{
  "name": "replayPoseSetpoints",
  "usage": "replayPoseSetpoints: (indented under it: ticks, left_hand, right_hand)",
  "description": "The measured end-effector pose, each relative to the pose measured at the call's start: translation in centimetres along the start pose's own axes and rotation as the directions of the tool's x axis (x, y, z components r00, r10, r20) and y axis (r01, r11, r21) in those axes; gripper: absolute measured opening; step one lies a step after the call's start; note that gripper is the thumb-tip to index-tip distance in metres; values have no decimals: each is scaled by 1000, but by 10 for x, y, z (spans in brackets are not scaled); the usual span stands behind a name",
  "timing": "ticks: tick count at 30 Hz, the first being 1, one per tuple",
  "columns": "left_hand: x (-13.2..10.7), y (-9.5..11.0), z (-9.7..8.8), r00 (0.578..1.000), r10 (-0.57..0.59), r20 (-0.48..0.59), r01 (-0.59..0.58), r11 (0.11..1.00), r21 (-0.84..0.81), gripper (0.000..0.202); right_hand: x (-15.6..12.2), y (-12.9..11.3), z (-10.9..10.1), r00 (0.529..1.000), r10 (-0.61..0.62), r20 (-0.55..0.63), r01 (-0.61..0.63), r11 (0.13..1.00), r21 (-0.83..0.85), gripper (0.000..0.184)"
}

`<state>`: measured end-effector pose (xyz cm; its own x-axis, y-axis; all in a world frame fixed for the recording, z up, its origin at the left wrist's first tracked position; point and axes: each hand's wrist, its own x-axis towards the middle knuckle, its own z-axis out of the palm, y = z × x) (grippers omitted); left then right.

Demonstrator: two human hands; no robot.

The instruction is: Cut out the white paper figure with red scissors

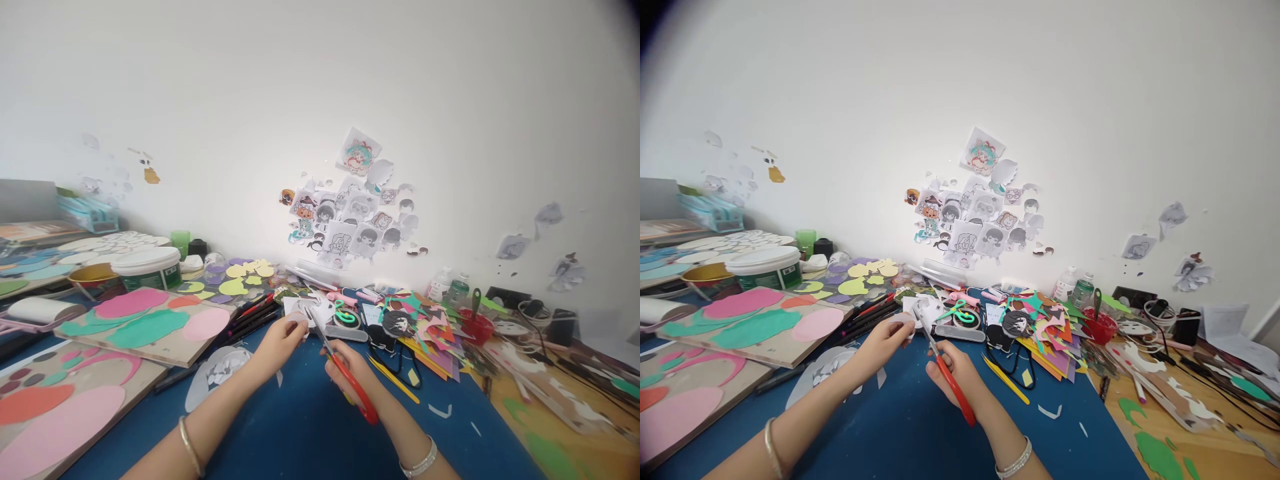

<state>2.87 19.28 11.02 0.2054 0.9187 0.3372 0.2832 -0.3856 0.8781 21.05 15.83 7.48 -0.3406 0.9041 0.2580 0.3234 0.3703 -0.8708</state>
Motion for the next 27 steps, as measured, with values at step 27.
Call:
replayPoseSetpoints:
  ticks: [27]
  left_hand:
    - [-13,-5,13,961,273,39,-263,862,433,32]
  right_hand:
    - [0,-7,1,998,51,-21,-48,989,142,51]
